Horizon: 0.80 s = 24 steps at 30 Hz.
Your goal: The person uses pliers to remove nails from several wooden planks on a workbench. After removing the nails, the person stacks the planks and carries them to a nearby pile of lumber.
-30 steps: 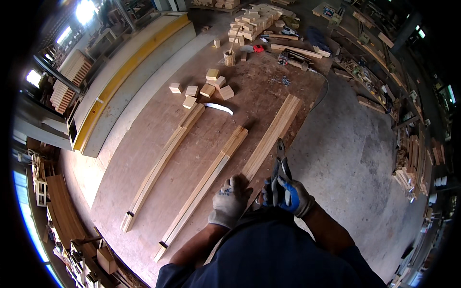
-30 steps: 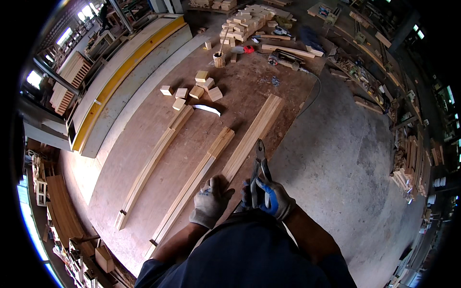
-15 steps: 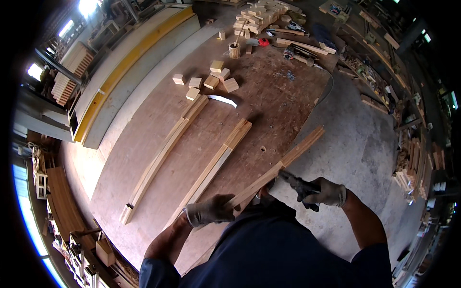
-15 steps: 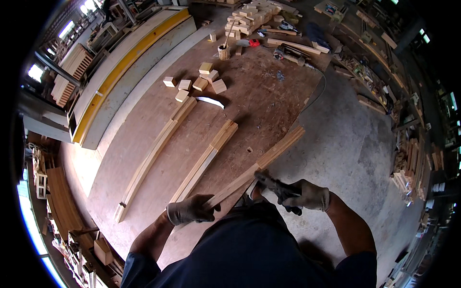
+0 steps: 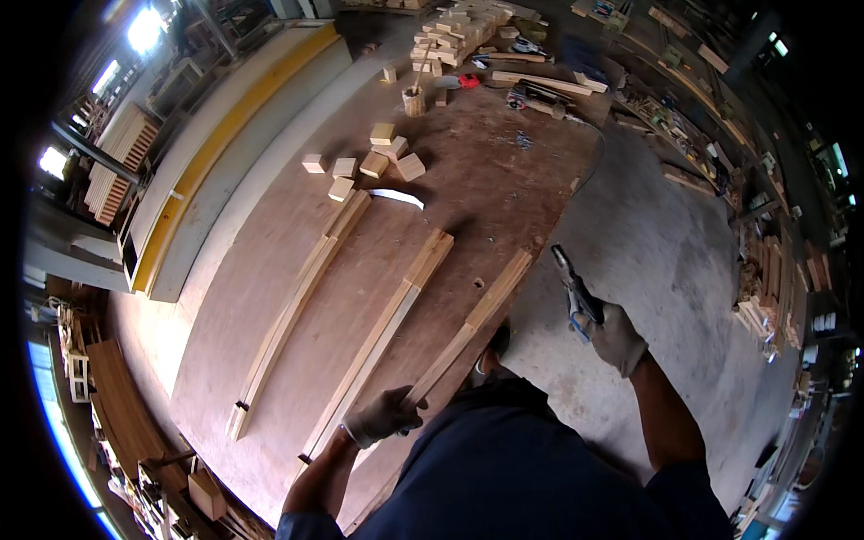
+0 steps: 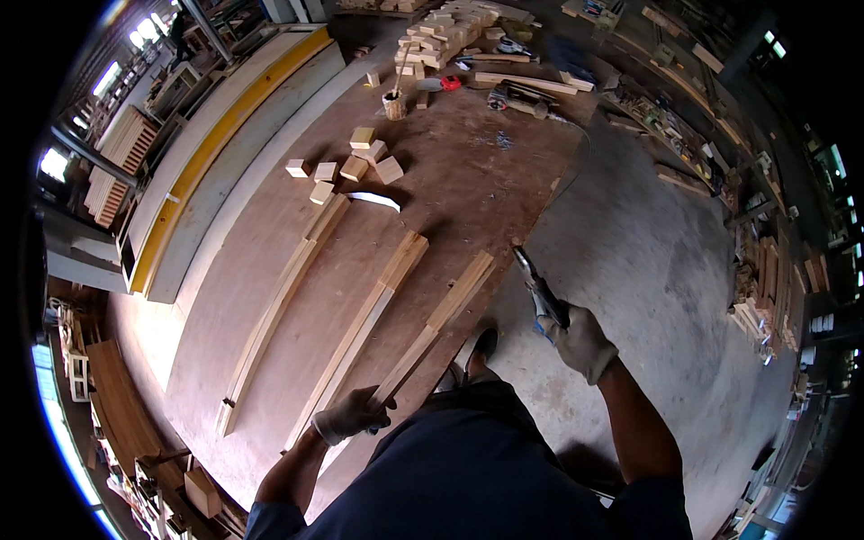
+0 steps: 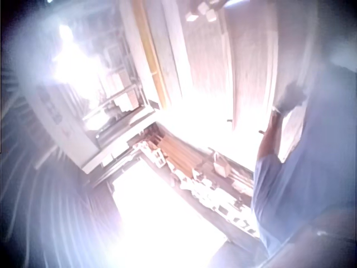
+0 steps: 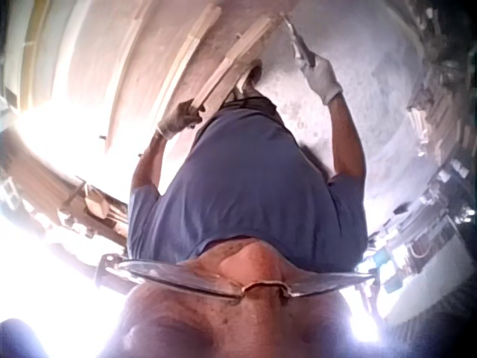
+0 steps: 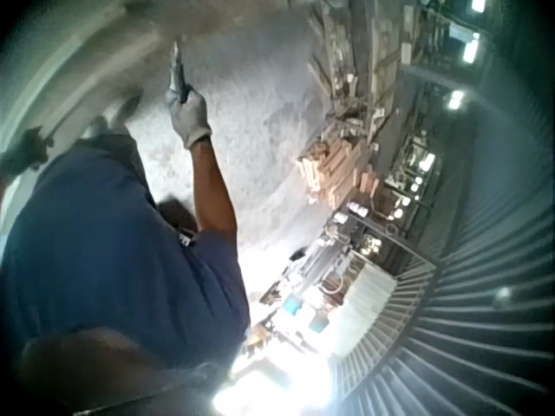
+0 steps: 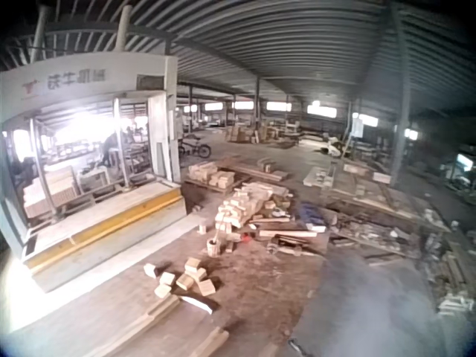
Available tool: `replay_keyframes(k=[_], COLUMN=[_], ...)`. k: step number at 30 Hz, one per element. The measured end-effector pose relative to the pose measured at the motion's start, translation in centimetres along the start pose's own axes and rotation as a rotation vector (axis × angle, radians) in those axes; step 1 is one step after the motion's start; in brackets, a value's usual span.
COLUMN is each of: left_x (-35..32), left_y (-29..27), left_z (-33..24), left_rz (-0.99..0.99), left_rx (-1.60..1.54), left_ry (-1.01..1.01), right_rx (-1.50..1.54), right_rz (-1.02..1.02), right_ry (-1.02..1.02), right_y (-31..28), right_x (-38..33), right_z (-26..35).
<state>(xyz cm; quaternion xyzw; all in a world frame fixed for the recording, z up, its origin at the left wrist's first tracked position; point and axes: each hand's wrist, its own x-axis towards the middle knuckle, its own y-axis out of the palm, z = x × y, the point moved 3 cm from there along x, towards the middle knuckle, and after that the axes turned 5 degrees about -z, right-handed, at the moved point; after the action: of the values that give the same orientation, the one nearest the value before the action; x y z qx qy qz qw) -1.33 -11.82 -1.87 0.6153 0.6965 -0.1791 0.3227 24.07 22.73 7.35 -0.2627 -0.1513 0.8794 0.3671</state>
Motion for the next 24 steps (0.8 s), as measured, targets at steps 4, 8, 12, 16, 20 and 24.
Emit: replay_keyframes(k=[4, 8, 12, 16, 20, 24], left_x=[-0.3, -0.4, -0.2, -0.1, -0.2, -0.4], left_y=[0.5, 0.8, 0.9, 1.0, 1.0, 0.9], left_z=[0.0, 0.4, 0.9, 0.7, 0.8, 0.6], left_rz=[0.006, 0.004, 0.005, 0.006, -0.026, -0.062], left_rx=[0.003, -0.024, -0.045, 0.013, 0.053, 0.109], left_ry=[-0.008, 0.010, 0.030, 0.035, 0.056, 0.091], right_rx=[-0.269, -0.335, -0.414, -0.594, -0.648, -0.645], right_rz=[-0.059, -0.060, -0.077, -0.143, -0.118, -0.045], right_ry=[-0.016, -0.041, -0.075, -0.169, -0.207, -0.191], right_y=[-0.8, -0.6, -0.6, -1.0, -1.3, -1.8], right_x=[1.0, 1.3, 1.5, 1.9, 1.8, 2.1], right_z=[0.2, 1.3, 1.6, 0.6, 2.0, 1.5])
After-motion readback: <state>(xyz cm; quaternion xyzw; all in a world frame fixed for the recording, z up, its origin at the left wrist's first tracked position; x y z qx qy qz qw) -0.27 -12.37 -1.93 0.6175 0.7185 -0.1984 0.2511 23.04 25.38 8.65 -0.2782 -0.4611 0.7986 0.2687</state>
